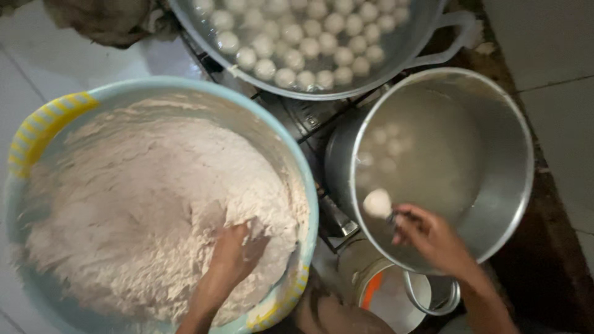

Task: The person scoops dough from a large basin using a small scoop and drops the formed balls into a pot of boiling water. Another person occasionally stirs the boiling pot with a wooden spoon.

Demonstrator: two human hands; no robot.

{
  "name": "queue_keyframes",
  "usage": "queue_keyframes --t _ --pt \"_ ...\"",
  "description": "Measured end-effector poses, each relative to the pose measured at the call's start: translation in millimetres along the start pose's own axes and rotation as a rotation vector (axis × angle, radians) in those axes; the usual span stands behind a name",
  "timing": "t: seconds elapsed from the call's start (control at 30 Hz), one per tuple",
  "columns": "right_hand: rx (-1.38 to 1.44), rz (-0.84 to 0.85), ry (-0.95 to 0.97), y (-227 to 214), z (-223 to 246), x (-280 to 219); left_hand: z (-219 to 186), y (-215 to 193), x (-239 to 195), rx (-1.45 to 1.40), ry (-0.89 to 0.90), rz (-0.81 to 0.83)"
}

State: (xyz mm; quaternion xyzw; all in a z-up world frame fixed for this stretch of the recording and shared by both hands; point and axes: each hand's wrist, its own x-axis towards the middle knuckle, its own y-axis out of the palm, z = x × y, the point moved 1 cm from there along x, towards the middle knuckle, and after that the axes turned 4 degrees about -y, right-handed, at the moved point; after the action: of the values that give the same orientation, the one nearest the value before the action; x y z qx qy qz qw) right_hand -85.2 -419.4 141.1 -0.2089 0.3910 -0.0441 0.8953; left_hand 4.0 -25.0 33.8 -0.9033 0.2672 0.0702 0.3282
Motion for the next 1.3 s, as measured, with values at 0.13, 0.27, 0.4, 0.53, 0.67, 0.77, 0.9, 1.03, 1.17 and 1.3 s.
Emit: queue_keyframes --t 0.13,0.27,0.4,0.53,0.67,0.77,0.9,1.03,1.17,1.3 --pt "-0.382 -0.287 -0.249 -19.8 -7.6 36.9 13.1 -5.0 12.8 -0.056 -0.036 0.042" --pt "-0.510 -0.321 -0.449 -25.5 -4.1 43.9 37.5 -16.1 34.5 0.093 -0.278 0.101" --pt "-0.457 -0.329 -0.437 -28.0 1.5 39.0 79.1 -41.1 58.2 0.184 -0.093 -0.189" --pt "-0.379 -0.432 -0.432 -37.2 4.7 27.5 109.5 -18.0 54.3 0.473 0.241 -0.470" --pt "-0.146 -0.479 -0.377 -31.5 15.3 8.9 117.3 66.8 0.4 0.397 -0.236 -0.051" --pt "-0.024 -0.462 -0.390 -2.3 33.7 -18.0 108.5 105.5 -17.0 0.143 -0.385 -0.009" --pt "-0.214 -0.456 -0.632 59.8 65.2 -48.9 82.6 98.2 -37.2 0.046 -0.081 -0.158" --pt "-0.403 -0.326 -0.926 108.1 97.4 -59.4 19.9 62.4 -36.5 -0.342 -0.199 -0.128" --pt "-0.292 -0.260 -0.942 131.8 113.6 -53.1 -54.0 22.3 -21.9 -0.554 -0.397 -0.046" --pt "-0.242 -0.194 -0.948 143.7 109.3 -46.8 -96.9 -12.6 -9.2 -0.440 -0.038 -0.188"
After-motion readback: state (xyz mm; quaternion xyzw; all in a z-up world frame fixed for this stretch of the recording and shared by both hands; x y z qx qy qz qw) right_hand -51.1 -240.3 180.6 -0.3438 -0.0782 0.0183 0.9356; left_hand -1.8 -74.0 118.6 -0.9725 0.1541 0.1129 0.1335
